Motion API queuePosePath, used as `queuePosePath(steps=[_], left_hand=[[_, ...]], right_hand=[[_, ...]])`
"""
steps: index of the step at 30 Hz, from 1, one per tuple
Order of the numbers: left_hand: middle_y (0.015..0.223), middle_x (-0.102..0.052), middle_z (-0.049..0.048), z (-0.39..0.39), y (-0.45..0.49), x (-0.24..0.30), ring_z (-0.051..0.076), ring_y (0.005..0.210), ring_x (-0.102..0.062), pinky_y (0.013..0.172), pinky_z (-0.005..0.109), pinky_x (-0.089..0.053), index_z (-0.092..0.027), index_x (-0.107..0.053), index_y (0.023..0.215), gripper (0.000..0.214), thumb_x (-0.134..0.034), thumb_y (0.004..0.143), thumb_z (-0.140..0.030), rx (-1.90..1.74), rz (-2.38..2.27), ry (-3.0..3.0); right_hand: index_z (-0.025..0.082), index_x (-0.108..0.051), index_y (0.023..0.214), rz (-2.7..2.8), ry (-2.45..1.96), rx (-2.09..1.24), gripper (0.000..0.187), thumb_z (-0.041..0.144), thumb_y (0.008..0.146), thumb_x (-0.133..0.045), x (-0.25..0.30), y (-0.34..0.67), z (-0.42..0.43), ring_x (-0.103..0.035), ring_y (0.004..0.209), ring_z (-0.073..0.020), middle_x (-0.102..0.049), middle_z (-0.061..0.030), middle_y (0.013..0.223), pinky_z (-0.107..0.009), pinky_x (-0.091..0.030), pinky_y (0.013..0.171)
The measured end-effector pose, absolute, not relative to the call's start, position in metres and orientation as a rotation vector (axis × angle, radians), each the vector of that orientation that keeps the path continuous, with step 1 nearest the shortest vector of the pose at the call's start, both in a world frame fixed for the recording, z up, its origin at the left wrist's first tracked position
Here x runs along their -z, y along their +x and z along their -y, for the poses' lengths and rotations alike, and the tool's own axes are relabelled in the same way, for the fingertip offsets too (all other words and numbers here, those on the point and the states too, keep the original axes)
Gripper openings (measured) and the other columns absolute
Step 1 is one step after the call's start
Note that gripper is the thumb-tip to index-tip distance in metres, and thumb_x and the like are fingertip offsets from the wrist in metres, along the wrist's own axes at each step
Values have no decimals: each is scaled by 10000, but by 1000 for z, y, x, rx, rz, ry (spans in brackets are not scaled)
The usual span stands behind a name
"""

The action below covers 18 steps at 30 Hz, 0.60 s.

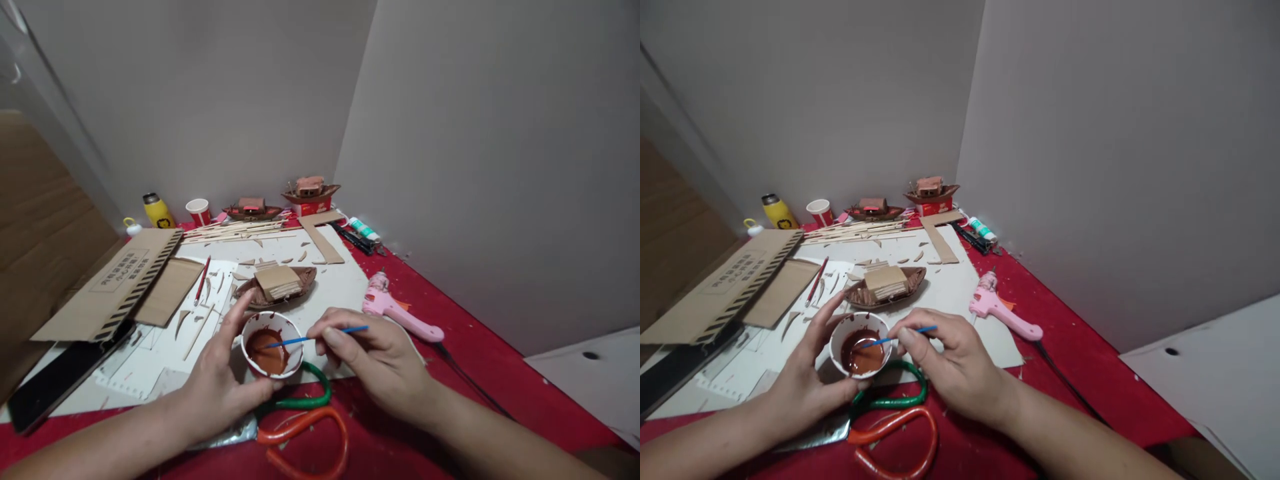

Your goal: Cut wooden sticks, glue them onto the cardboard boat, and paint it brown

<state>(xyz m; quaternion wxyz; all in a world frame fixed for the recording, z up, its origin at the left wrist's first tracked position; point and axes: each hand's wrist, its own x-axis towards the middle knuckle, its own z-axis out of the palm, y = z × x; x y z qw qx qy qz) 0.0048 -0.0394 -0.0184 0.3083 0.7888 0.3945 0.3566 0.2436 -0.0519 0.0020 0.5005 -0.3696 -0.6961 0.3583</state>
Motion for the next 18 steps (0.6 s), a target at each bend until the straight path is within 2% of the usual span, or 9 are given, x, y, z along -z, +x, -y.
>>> queuePosePath(steps=[7, 13, 18], left_hand=[[1576, -403, 98, 38, 1, 20, 317, 1360, -511, 1144, 538, -405, -410, -131, 1571, 1002, -751, 806, -226, -989, -988, 2179], [1520, -462, 94, 36, -2, 23, 286, 1314, -556, 1133, 482, -429, -394, -130, 1574, 1017, -711, 779, -138, -1021, -993, 2183], [1533, -445, 138, 34, -2, 26, 310, 1315, -559, 1123, 490, -440, -331, -129, 1583, 987, -718, 803, -197, -1022, -1016, 2238]], right_hand=[[195, -740, 903, 1773, -875, -887, 240, 312, 989, -550, -2, 241, 51, -590, 563, -114, -686, -29, 719, -219, -488, 542], [204, -739, 905, 1532, -935, -861, 228, 359, 976, -587, 1, 245, 55, -618, 547, -123, -698, -26, 704, -220, -504, 508], [202, -735, 846, 1441, -993, -879, 235, 400, 937, -647, 2, 243, 56, -609, 492, -117, -707, -28, 660, -212, -497, 457]])
